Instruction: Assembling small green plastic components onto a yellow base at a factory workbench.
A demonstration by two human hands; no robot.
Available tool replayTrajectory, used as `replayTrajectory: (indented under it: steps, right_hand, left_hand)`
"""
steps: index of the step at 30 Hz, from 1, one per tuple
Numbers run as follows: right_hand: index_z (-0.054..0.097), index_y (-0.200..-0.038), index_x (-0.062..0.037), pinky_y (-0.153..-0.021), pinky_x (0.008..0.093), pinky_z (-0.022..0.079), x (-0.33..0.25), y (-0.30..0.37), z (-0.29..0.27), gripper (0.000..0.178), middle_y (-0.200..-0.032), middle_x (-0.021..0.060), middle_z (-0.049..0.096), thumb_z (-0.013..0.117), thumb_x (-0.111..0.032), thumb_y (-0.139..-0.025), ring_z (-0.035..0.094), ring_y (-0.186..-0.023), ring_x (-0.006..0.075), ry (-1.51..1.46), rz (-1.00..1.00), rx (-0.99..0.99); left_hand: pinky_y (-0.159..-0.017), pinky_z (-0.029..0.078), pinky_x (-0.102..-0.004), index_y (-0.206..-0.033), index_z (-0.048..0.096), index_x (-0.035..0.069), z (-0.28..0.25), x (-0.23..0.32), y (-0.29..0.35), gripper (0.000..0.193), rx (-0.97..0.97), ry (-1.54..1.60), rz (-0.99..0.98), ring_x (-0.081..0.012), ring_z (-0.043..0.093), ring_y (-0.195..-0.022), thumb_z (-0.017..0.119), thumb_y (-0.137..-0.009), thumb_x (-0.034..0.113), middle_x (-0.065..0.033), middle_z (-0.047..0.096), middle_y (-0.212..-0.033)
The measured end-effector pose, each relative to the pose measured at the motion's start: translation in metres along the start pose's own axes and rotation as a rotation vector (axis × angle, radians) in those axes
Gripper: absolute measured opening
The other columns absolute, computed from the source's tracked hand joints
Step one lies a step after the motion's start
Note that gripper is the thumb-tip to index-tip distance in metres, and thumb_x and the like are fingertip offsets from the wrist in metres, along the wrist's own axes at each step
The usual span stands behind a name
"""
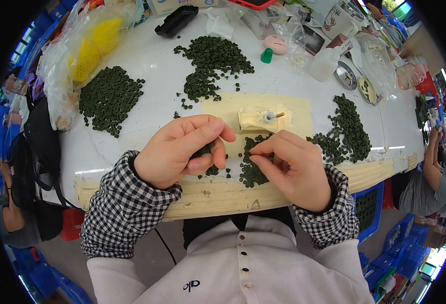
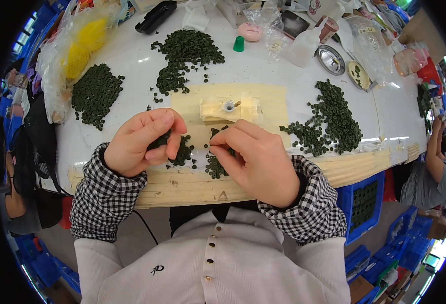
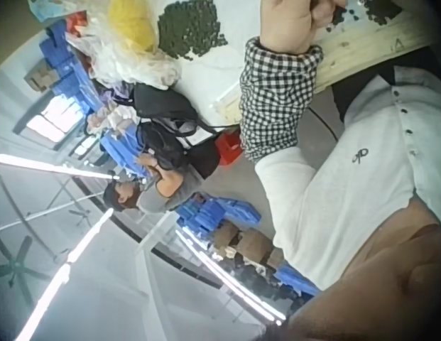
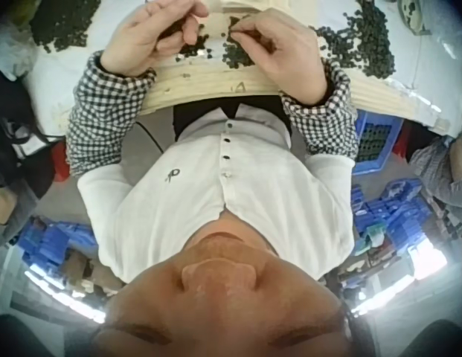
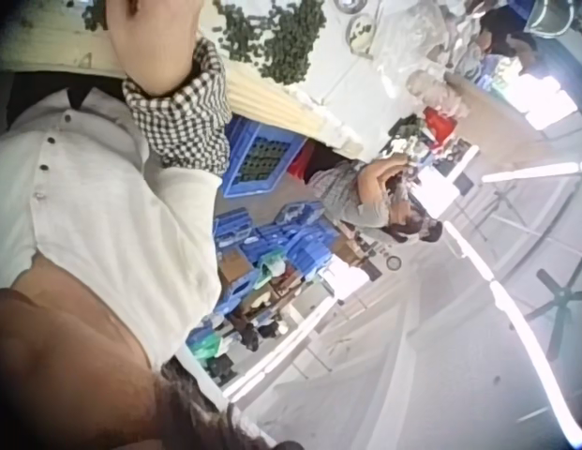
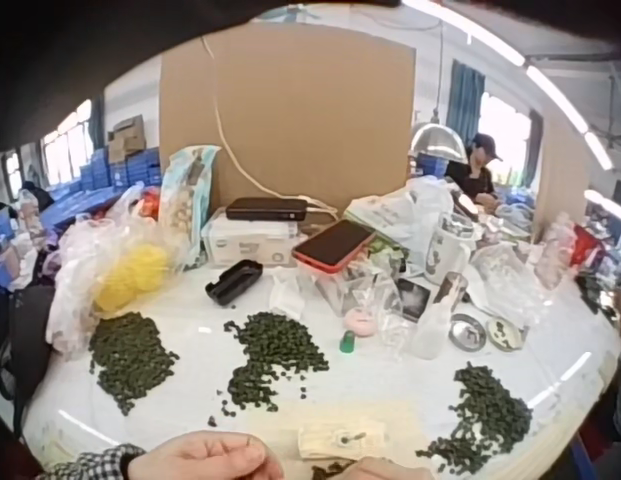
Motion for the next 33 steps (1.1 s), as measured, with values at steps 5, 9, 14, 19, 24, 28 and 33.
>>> replayTrajectory:
  steps: [5, 9, 14, 19, 24, 28, 33]
  right_hand:
    - [0.058, -0.079, -0.0043, -0.050, 0.0307, 0.047, -0.006, 0.002, 0.014, 0.008, -0.075, 0.0074, 0.052, 0.064, -0.010, -0.076, 0.058, -0.059, 0.0225, 0.284, -0.170, 0.003]
    - [0.058, -0.083, -0.0046, -0.052, 0.0298, 0.047, -0.018, 0.001, 0.027, 0.011, -0.076, 0.0060, 0.050, 0.061, -0.009, -0.073, 0.058, -0.063, 0.0194, 0.547, -0.239, -0.063]
    - [0.055, -0.077, -0.0042, -0.049, 0.0259, 0.044, -0.029, 0.001, 0.049, 0.012, -0.071, 0.0032, 0.045, 0.057, -0.010, -0.066, 0.053, -0.063, 0.0137, 0.839, -0.388, -0.177]
    - [0.051, -0.067, -0.0067, -0.045, 0.0236, 0.039, -0.036, 0.002, 0.057, 0.007, -0.067, 0.0018, 0.042, 0.057, -0.011, -0.067, 0.049, -0.058, 0.0113, 0.988, -0.482, -0.150]
    - [0.050, -0.069, -0.0062, -0.047, 0.0247, 0.042, -0.029, -0.002, 0.054, 0.008, -0.066, 0.0023, 0.040, 0.055, -0.010, -0.066, 0.050, -0.058, 0.0124, 0.910, -0.421, -0.085]
    - [0.053, -0.074, -0.0041, -0.048, 0.0279, 0.045, -0.031, -0.005, 0.033, 0.009, -0.070, 0.0045, 0.046, 0.060, -0.005, -0.071, 0.054, -0.057, 0.0161, 0.649, -0.366, -0.022]
    - [0.053, -0.080, -0.0040, -0.049, 0.0288, 0.048, -0.032, -0.005, 0.001, 0.013, -0.076, 0.0069, 0.054, 0.064, 0.001, -0.073, 0.059, -0.060, 0.0205, 0.255, -0.323, 0.191]
  left_hand:
    - [-0.042, 0.025, -0.0180, -0.087, 0.051, 0.004, -0.004, -0.004, 0.000, 0.033, -0.004, 0.004, 0.002, -0.0038, 0.031, -0.048, 0.034, -0.100, 0.030, 0.0015, 0.046, -0.062]
    - [-0.044, 0.027, -0.0182, -0.090, 0.054, 0.002, -0.007, -0.006, -0.001, 0.033, 0.060, 0.176, -0.007, -0.0046, 0.034, -0.051, 0.040, -0.099, 0.031, 0.0013, 0.044, -0.067]
    - [-0.045, 0.027, -0.0181, -0.092, 0.053, 0.001, -0.006, 0.001, -0.001, 0.029, 0.189, 0.137, 0.043, -0.0050, 0.036, -0.055, 0.042, -0.098, 0.027, 0.0003, 0.045, -0.074]
    - [-0.045, 0.026, -0.0168, -0.091, 0.054, 0.002, -0.008, 0.004, 0.000, 0.026, 0.178, 0.012, 0.085, -0.0031, 0.034, -0.053, 0.043, -0.098, 0.025, 0.0022, 0.046, -0.070]
    - [-0.045, 0.027, -0.0168, -0.081, 0.056, 0.005, -0.012, 0.002, -0.001, 0.029, 0.105, 0.093, 0.102, -0.0029, 0.033, -0.050, 0.051, -0.095, 0.030, 0.0035, 0.047, -0.065]
    - [-0.045, 0.027, -0.0170, -0.081, 0.056, 0.005, -0.010, -0.002, 0.000, 0.034, 0.085, 0.150, 0.077, -0.0031, 0.032, -0.050, 0.047, -0.097, 0.034, 0.0039, 0.044, -0.064]
    - [-0.047, 0.028, -0.0170, -0.088, 0.057, 0.003, -0.008, -0.004, -0.001, 0.034, 0.108, 0.181, 0.054, -0.0035, 0.034, -0.054, 0.043, -0.098, 0.032, 0.0033, 0.045, -0.069]
Point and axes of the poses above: each hand's wrist, its own y-axis away from the middle knuckle, its own z-axis out of the palm, x = y × z, the point moved 7 cm from there along -y, towards the middle knuckle
